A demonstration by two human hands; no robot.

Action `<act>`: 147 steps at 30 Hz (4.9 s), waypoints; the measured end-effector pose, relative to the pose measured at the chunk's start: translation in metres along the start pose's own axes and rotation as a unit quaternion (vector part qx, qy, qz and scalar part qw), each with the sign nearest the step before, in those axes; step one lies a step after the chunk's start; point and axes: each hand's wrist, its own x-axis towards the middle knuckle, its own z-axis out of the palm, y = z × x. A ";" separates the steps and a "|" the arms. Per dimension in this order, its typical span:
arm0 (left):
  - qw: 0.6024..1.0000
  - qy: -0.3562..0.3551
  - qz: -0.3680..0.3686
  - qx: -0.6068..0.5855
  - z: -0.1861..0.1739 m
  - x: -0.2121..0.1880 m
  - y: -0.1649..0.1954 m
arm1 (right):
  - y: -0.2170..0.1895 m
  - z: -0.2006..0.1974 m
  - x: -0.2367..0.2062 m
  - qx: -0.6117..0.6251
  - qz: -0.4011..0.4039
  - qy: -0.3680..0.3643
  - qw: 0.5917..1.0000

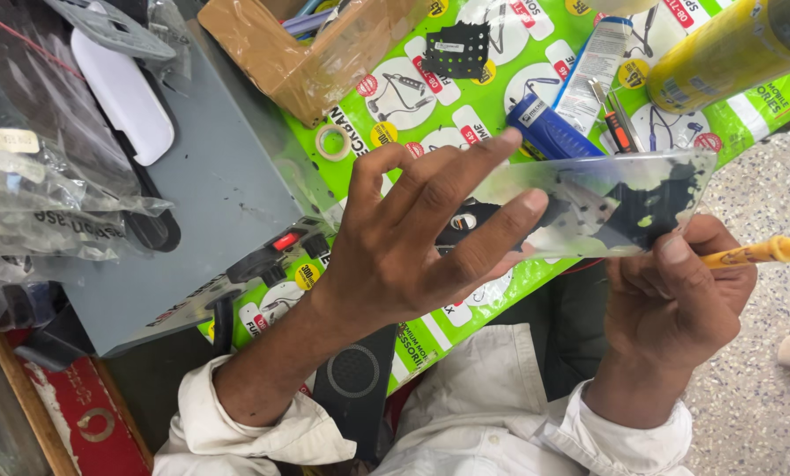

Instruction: The person uses a yellow screwdriver to remove screws from a black smartphone back cover. They then use a blue heat gun to warm the cover and peel off a black adhesive layer by hand. Finally, they use a metal prying tool to separate the cover from the phone body.

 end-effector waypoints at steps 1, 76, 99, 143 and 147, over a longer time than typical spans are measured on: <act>1.000 -0.004 -0.005 -0.013 0.000 0.001 0.001 | 0.001 -0.001 0.000 -0.004 0.001 0.002 1.000; 0.626 -0.081 -0.301 -0.714 0.044 -0.041 0.052 | 0.041 0.040 -0.040 -0.286 -0.294 -0.054 0.910; 0.666 -0.069 -0.317 -0.672 0.039 -0.035 0.053 | 0.045 0.034 -0.044 -0.274 -0.285 -0.064 0.917; 0.683 -0.041 -0.299 -0.665 0.040 -0.040 0.048 | 0.046 0.036 -0.046 -0.222 -0.248 -0.086 0.939; 0.672 -0.033 -0.307 -0.673 0.042 -0.041 0.050 | 0.047 0.037 -0.046 -0.241 -0.256 -0.065 0.934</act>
